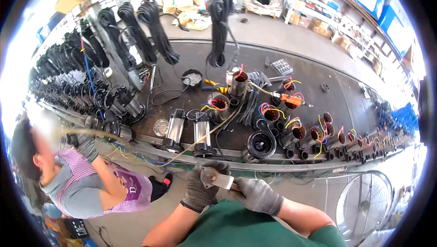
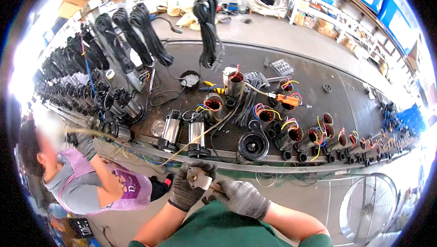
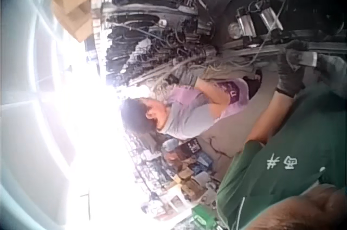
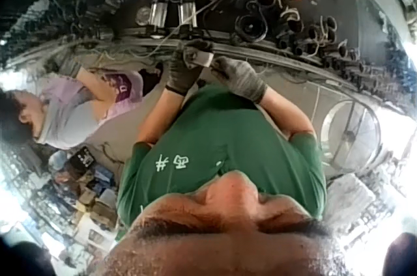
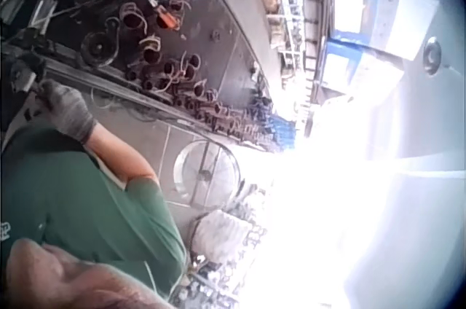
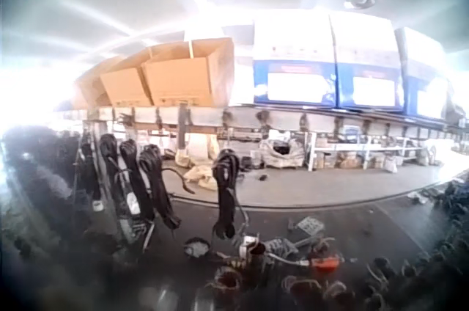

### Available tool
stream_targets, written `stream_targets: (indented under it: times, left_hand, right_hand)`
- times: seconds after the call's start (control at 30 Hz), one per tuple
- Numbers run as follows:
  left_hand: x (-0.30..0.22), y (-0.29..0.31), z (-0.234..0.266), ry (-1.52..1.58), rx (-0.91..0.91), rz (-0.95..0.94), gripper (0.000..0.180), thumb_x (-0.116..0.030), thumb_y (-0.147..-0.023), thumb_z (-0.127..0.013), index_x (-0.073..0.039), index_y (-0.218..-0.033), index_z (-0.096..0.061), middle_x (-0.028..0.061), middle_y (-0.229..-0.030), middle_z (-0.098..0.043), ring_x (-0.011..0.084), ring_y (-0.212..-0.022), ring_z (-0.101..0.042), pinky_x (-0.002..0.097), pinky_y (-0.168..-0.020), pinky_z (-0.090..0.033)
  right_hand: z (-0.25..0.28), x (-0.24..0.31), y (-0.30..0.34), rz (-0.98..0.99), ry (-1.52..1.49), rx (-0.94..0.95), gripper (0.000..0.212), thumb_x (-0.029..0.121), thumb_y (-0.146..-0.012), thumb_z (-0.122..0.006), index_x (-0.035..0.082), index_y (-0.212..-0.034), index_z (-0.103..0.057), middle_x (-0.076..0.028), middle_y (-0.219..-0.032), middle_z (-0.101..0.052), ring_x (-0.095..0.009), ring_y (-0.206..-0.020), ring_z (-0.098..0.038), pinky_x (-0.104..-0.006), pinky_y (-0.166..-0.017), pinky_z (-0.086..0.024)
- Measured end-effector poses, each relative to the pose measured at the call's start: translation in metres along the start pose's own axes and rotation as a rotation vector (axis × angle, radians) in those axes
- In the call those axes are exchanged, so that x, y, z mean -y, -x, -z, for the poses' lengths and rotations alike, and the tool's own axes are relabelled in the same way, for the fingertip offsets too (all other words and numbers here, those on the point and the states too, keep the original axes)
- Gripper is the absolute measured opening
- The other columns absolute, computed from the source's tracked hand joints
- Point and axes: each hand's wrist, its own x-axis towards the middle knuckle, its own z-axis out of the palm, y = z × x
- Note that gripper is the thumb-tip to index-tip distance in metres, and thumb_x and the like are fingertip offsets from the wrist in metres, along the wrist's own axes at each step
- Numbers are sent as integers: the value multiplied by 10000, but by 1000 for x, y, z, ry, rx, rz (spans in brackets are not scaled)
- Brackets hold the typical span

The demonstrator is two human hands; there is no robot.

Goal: The person fits a bearing into a metal plate, applies lubricant to a pump housing using a brush, and tightens screws into the housing using a pneumatic screwdriver.

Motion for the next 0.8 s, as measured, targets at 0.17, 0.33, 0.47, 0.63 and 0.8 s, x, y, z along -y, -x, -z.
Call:
stream_targets:
  times: [0.17,0.33,0.47,0.63,0.8]
  left_hand:
    - [10,-37,39,-159,-116,16,512,-450,-915,-644,5,-1149,-658,163,-1141,-698,345,-1099,-643,489,-1071,-469]
    - [6,-36,42,-79,-207,-4,260,-219,-933,-564,-25,-1055,-685,133,-1070,-702,302,-1056,-650,455,-1048,-476]
    - [6,-35,80,-201,-197,-24,298,-137,-841,-618,-48,-1116,-691,110,-1108,-706,287,-1069,-653,469,-1018,-500]
    - [-3,-33,108,-202,-297,90,356,-97,-772,-629,-51,-1119,-699,134,-1114,-716,306,-1100,-655,499,-1002,-512]
    - [6,-43,79,-251,-268,-98,289,-137,-865,-623,-20,-1121,-688,141,-1104,-717,299,-1078,-665,480,-1022,-512]
  right_hand:
    - [5,-56,12,-113,111,52,453,470,-926,-663,65,-1127,-645,-234,-848,-691,-423,-806,-692,-501,-705,-562]
    - [-16,-165,90,-297,-107,-179,419,462,-913,-686,79,-1083,-677,-217,-892,-702,-426,-872,-685,-495,-746,-563]
    - [-50,-280,159,-1021,-604,-277,343,364,-909,-711,51,-1047,-685,-119,-738,-684,-244,-618,-682,-365,-556,-529]
    - [-34,-362,222,-1270,-1036,-781,229,238,-884,-725,53,-977,-628,-89,-622,-590,-201,-430,-522,-359,-401,-430]
    - [4,-462,217,-1044,-1593,-938,136,218,-872,-728,140,-858,-617,-24,-600,-537,-179,-442,-460,-348,-441,-395]
